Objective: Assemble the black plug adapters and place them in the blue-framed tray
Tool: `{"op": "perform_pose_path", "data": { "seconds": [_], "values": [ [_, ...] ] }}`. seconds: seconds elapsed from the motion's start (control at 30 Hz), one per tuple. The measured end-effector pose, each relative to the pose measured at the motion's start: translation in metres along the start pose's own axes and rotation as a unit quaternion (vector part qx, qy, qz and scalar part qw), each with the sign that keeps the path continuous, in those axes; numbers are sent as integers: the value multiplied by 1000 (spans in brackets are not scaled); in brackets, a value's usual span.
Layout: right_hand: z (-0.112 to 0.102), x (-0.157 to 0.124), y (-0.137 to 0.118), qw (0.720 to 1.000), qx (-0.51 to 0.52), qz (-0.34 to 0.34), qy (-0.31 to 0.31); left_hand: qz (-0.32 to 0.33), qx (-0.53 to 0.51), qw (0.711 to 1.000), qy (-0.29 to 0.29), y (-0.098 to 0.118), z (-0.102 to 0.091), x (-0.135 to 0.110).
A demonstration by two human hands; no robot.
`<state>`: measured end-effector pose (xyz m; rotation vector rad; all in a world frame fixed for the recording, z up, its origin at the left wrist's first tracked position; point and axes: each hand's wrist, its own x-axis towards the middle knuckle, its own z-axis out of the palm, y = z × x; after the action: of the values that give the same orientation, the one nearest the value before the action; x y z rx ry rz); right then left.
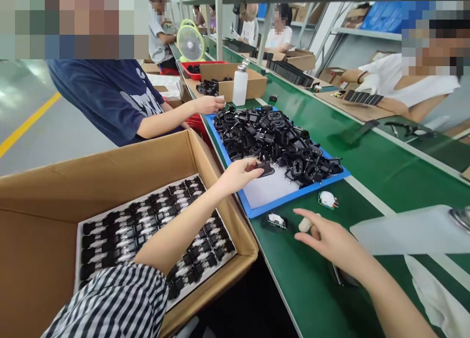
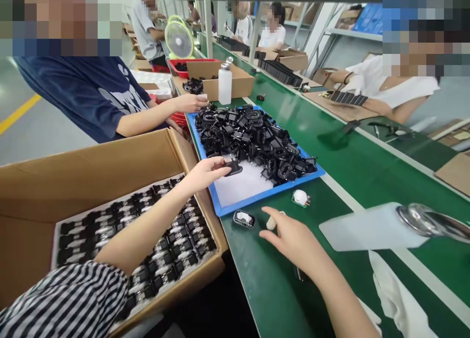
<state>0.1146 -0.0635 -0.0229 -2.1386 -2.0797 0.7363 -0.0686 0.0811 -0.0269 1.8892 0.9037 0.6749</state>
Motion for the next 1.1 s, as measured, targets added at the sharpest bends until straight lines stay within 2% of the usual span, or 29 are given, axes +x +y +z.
{"op": "perform_pose_path", "data": {
  "seconds": [0.1,0.2,0.33,0.4,0.47,0.53,0.6,0.73,0.93,1.03,1.1],
  "values": [
    [-7,-5,3,997,75,24,25,-21,-114,989,-89,8,6,-16],
    [-6,-6,-5,983,170,30,56,-71,-231,958,-154,13,14,-25],
    [4,-4,-17,968,240,19,74,-182,-424,867,-190,15,20,-29],
    [8,-3,-19,973,214,22,82,-226,-482,824,-192,16,20,-28],
    [11,-2,-18,983,160,17,85,-250,-510,802,-186,16,20,-28],
    [15,-1,-17,992,104,-12,77,-252,-517,799,-172,15,20,-29],
    [20,0,-16,994,65,-49,75,-242,-515,810,-145,14,20,-30],
    [32,4,-13,987,57,-97,116,-231,-504,826,-96,8,19,-35],
    [40,6,-9,981,-5,-142,136,-226,-497,834,-75,-2,20,-40],
    [41,6,-9,978,16,-151,141,-218,-489,841,-73,-4,21,-42],
    [39,6,-9,981,63,-132,130,-217,-476,850,-69,-4,20,-43]
  ]
}}
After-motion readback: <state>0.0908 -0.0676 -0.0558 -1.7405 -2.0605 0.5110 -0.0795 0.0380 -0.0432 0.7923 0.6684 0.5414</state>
